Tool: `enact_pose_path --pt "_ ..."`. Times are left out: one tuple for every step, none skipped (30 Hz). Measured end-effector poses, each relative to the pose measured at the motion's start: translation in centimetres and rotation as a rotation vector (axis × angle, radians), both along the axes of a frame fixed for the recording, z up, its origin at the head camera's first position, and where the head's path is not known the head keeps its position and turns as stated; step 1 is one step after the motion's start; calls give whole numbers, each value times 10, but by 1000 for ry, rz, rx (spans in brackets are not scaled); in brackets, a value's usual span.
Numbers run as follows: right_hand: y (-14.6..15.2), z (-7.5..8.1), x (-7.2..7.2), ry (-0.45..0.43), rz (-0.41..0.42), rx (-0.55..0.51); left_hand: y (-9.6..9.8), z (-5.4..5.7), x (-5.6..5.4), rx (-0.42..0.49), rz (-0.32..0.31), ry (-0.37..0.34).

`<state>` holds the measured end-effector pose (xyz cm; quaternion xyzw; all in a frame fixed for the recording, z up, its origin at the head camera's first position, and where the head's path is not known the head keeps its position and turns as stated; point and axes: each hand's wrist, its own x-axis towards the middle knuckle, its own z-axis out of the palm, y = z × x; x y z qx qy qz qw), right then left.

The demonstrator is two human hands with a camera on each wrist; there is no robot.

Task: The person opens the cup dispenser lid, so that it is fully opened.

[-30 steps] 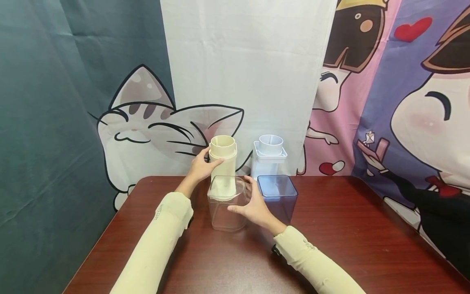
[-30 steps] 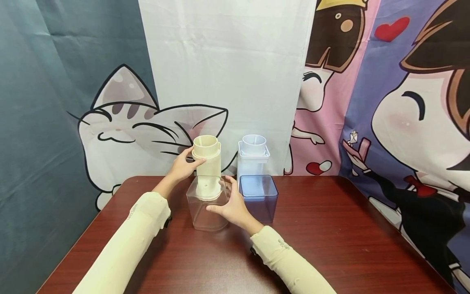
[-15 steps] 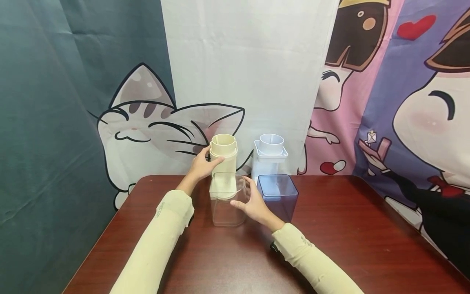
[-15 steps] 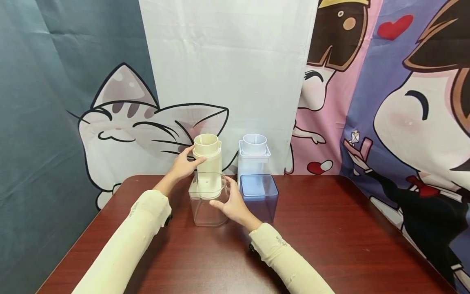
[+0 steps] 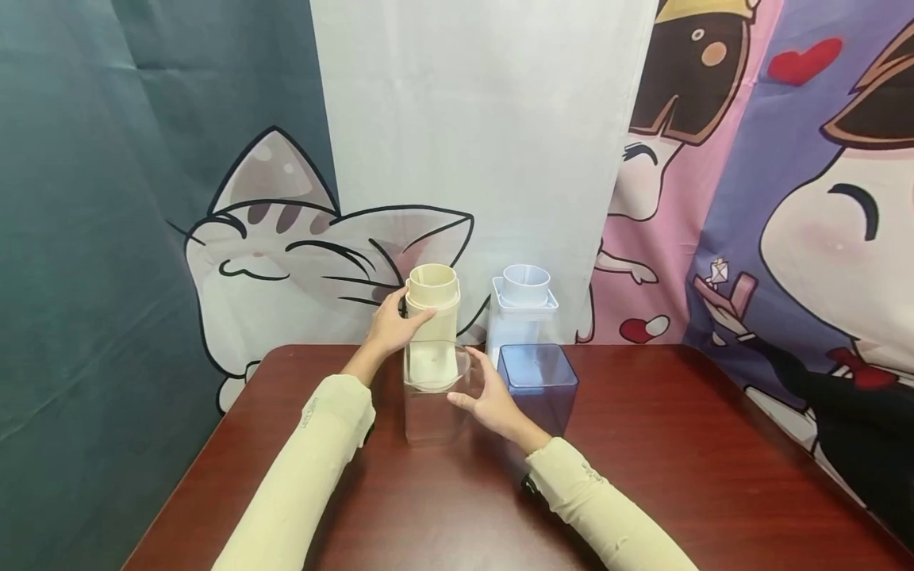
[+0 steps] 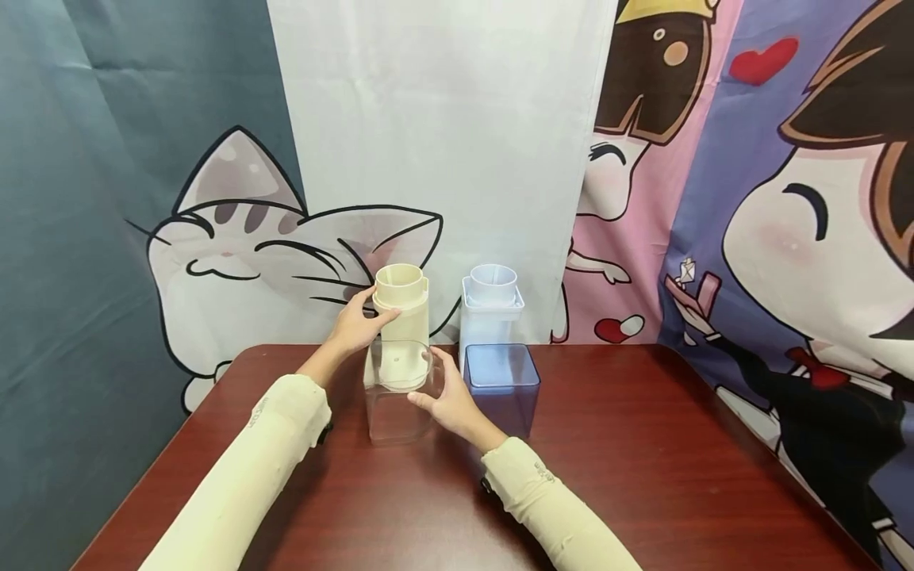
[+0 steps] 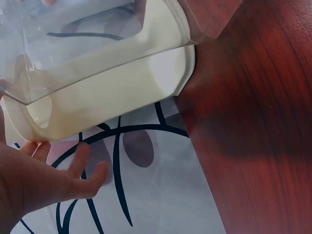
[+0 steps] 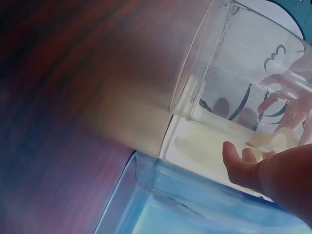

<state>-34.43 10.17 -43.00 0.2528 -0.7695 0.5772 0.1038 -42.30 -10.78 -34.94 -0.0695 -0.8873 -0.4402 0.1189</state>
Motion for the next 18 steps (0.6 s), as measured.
enact_pose_path --pt "0 0 0 10 -6 15 -1 0 0 -2 10 -10" --pt "0 0 0 16 -15 25 -1 -1 0 -4 19 -18" --pt "0 0 0 20 -18 31 -2 -1 0 -9 28 -30" --pt "-1 1 1 17 -26 33 -2 0 1 -14 34 -37" --pt "-1 2 1 8 -32 26 -2 0 1 -17 32 -41" --pt "-2 3 2 -4 -37 13 -2 1 0 -20 28 -41" --pt "-2 5 4 -15 -49 5 -1 2 0 -20 22 -42" --pt "-3 7 6 -29 -63 -5 -1 3 0 -17 13 -44" --pt "-4 9 9 -34 -89 1 0 4 0 -17 4 -48" --pt "-4 13 12 -38 -110 4 0 4 0 -15 -3 -49" --pt "-5 16 16 -31 -129 12 0 4 0 -9 -10 -51" --pt "-5 21 20 -12 -146 30 0 4 0 -5 -14 -49" --pt "-6 25 24 9 -155 50 0 3 0 -4 -11 -49" --pt "-6 30 28 32 -154 67 -1 2 0 -9 -7 -48" --pt "-5 34 32 60 -149 82 -2 1 0 -14 -1 -44" --pt "-5 39 35 87 -136 88 -4 0 0 -21 4 -38" --pt "-3 43 38 113 -126 94 -6 -1 0 -27 5 -32" --pt "-2 47 41 137 -119 97 -8 -2 1 -30 4 -26"
